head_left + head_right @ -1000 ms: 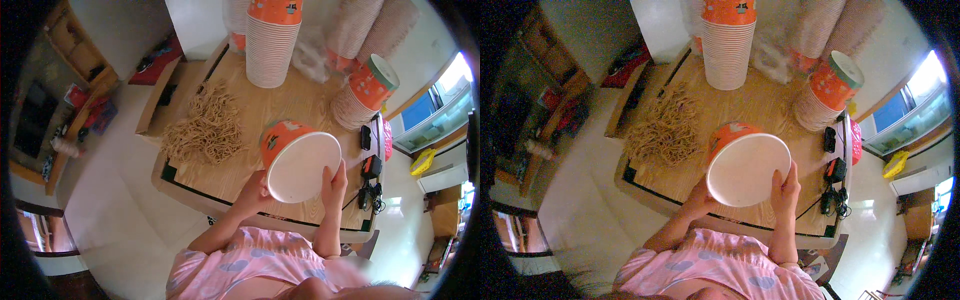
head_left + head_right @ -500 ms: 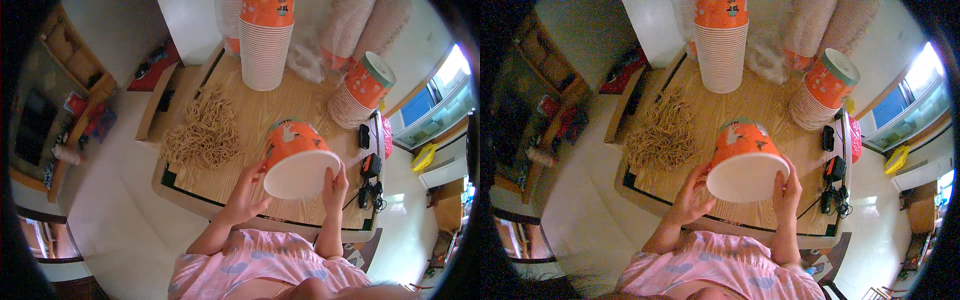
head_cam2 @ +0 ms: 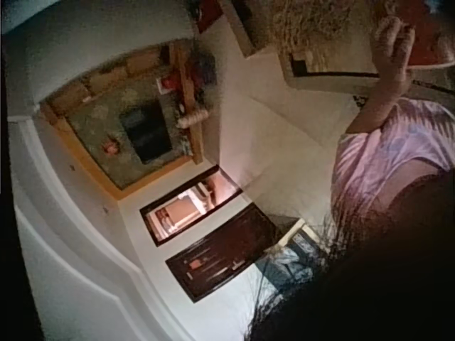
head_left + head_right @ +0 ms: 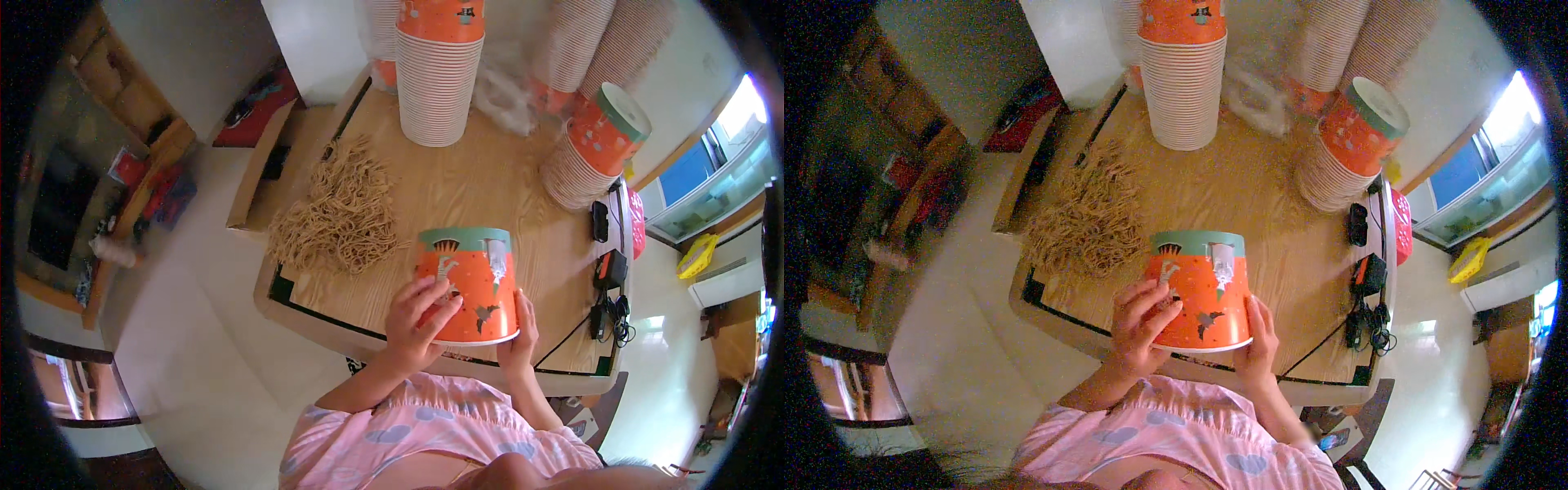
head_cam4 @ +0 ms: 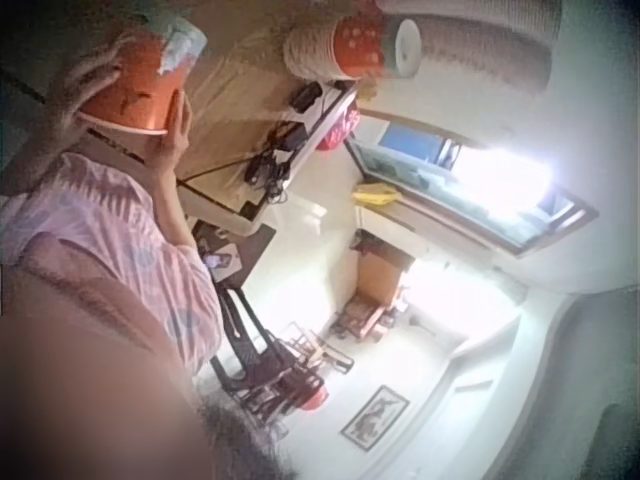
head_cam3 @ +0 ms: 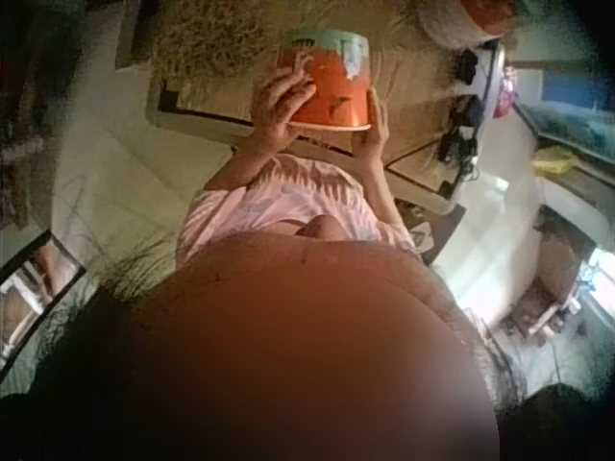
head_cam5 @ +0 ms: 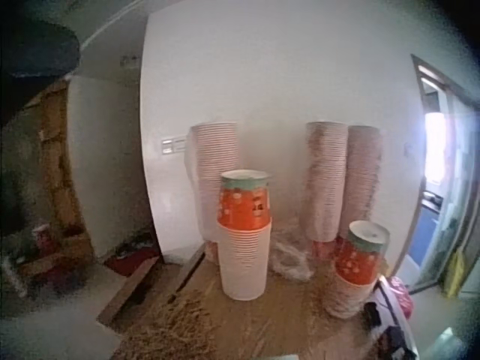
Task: The recorder is tying thin strings through small holes on the rims of paper buckets or cups.
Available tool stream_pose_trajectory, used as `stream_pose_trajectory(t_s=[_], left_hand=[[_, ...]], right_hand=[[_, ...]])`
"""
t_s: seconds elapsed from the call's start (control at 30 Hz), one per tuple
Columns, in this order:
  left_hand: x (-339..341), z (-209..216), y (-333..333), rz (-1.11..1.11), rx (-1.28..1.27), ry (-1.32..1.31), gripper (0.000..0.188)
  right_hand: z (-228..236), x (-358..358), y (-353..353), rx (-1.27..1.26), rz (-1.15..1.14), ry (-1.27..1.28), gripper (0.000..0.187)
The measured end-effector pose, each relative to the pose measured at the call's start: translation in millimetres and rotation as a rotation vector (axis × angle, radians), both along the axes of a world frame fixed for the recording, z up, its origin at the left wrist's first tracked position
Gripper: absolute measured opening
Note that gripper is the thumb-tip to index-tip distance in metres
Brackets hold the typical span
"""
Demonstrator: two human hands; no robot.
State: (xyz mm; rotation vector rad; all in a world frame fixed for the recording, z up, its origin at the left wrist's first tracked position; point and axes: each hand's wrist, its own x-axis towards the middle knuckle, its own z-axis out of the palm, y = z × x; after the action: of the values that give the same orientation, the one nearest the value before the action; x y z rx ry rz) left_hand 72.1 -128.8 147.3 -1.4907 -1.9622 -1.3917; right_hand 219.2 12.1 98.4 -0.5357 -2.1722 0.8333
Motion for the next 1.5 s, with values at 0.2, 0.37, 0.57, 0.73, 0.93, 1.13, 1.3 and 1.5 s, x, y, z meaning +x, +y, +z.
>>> stream_pose_trajectory(t_s=[0.2,0.37,0.57,0.73,0.93,1.13,1.3,1.5], left_hand=[[-0.3,0.8,3.2,-0.039,0.002,0.036,0.051],[-2.3,-5.0,1.5,-0.043,0.035,0.006,0.045],[-0.9,-2.6,3.5,-0.042,0.015,-0.007,0.038],[-3.7,-3.5,6.7,0.018,0.034,-0.040,0.041],[-4.0,-2.4,8.5,0.079,0.033,-0.025,0.037],[-10.9,-8.7,6.8,0.054,0.041,-0.033,0.035],[-9.3,-4.5,7.5,-0.009,0.045,-0.034,0.032],[-4.8,-4.1,4.9,0.015,0.021,0.007,0.029]], right_hand=[[-7.1,-3.2,-4.9,-0.178,-0.032,0.058,0.050],[-13.8,-4.0,-6.3,-0.472,-0.004,0.159,0.056],[-21.3,-3.5,-6.6,-0.248,0.031,0.028,0.052],[-1.7,-8.5,-16.9,-0.225,0.040,-0.041,0.054],[1.0,-8.8,-21.4,-0.121,0.049,-0.058,0.058],[19.3,-6.3,-16.1,0.090,0.075,0.020,0.066],[75.1,-3.7,-6.3,0.179,0.277,-0.040,0.048],[88.7,-3.6,-2.6,0.176,0.353,-0.162,0.042]])
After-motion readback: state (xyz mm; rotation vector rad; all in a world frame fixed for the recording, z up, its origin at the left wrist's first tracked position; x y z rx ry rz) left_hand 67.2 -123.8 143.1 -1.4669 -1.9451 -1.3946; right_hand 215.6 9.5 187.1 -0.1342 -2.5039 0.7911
